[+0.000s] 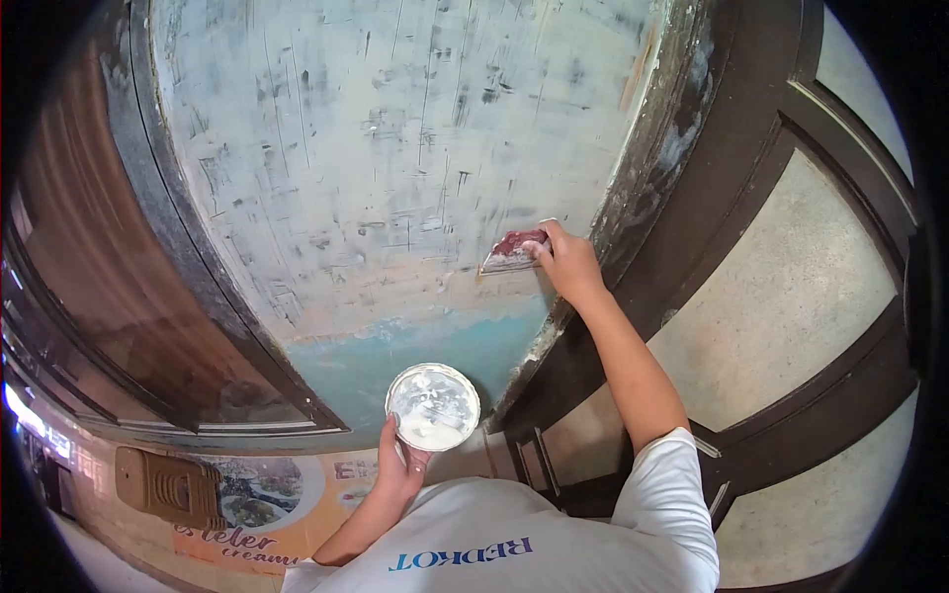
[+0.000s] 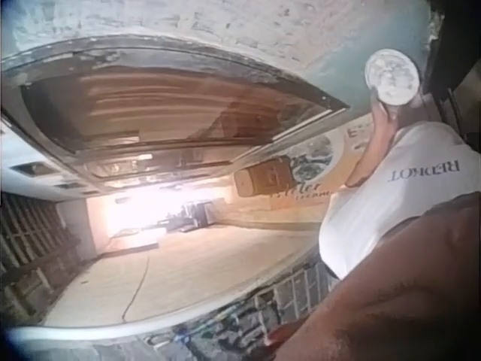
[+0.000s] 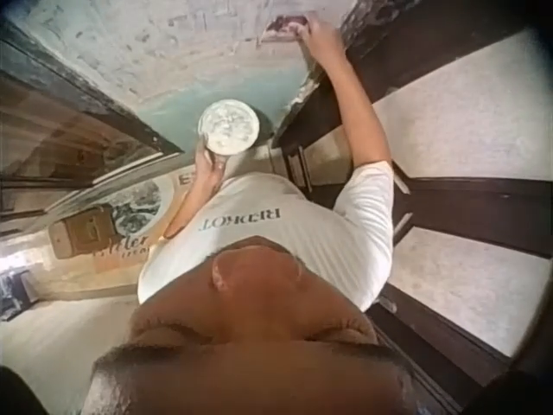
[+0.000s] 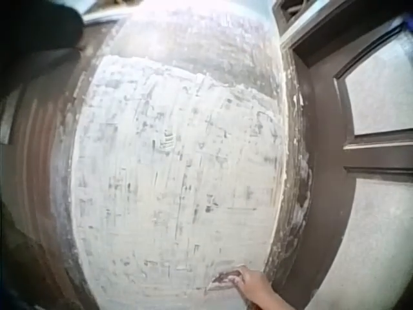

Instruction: Applying and smoothing wall putty on a surface using a scraper tool.

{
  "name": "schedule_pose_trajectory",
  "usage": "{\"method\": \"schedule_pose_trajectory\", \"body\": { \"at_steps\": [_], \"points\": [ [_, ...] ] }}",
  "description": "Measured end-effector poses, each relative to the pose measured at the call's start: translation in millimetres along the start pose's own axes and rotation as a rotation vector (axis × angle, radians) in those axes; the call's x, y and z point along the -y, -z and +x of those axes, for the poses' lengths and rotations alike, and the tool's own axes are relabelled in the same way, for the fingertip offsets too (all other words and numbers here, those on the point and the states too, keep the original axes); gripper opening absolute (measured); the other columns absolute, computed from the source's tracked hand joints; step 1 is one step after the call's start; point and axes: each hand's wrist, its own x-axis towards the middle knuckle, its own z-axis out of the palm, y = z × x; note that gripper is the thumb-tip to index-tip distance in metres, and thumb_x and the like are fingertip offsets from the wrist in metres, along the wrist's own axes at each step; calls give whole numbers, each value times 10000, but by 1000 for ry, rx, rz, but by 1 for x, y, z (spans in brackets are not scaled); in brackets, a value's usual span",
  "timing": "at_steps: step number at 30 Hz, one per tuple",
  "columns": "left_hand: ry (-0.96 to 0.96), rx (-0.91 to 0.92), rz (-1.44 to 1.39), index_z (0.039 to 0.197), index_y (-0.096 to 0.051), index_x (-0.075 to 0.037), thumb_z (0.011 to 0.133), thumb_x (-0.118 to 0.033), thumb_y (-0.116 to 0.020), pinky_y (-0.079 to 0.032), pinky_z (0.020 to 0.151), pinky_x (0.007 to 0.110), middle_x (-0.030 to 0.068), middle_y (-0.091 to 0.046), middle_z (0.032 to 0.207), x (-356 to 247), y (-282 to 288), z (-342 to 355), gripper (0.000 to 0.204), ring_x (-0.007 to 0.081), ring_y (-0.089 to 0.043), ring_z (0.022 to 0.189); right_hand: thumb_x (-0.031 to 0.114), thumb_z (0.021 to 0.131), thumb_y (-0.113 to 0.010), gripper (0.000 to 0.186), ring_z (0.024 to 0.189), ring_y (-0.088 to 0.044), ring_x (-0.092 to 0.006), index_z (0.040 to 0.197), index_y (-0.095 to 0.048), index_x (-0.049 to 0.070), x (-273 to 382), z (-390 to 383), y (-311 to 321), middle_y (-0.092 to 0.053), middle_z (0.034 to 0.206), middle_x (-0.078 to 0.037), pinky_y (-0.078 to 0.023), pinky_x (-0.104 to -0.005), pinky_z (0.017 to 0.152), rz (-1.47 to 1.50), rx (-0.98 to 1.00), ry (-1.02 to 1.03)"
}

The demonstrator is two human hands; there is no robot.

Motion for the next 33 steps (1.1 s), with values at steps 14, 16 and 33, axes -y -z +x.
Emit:
{"method": "schedule_pose_trajectory", "body": {
  "at_steps": [14,16,33],
  "points": [
    [-63,-40,-46,1405,-369,-64,1007,-378,-346,-415,1060,450,128,-476,1398,0,-6,-10,508,284,-489,1270,357,865,-658,331,737,-626,-409,953,-590,45,42,34,95,-627,731,-204,-500,-455,647,-2,-57,27],
    [-70,-34,-60,1405,-368,-64,1006,-381,-348,-418,1058,448,128,-476,1398,2,1,-9,510,285,-490,1269,335,866,-659,316,748,-621,-415,965,-582,46,38,10,68,-631,757,-210,-495,-463,651,-20,97,106],
    [-74,42,-29,1410,-361,-71,1003,-383,-347,-404,1063,447,118,-461,1414,1,-11,-1,513,280,-477,1281,365,874,-653,359,778,-615,-435,1001,-573,39,29,110,155,-638,786,-223,-491,-472,689,-119,-243,113]
  ]
}}
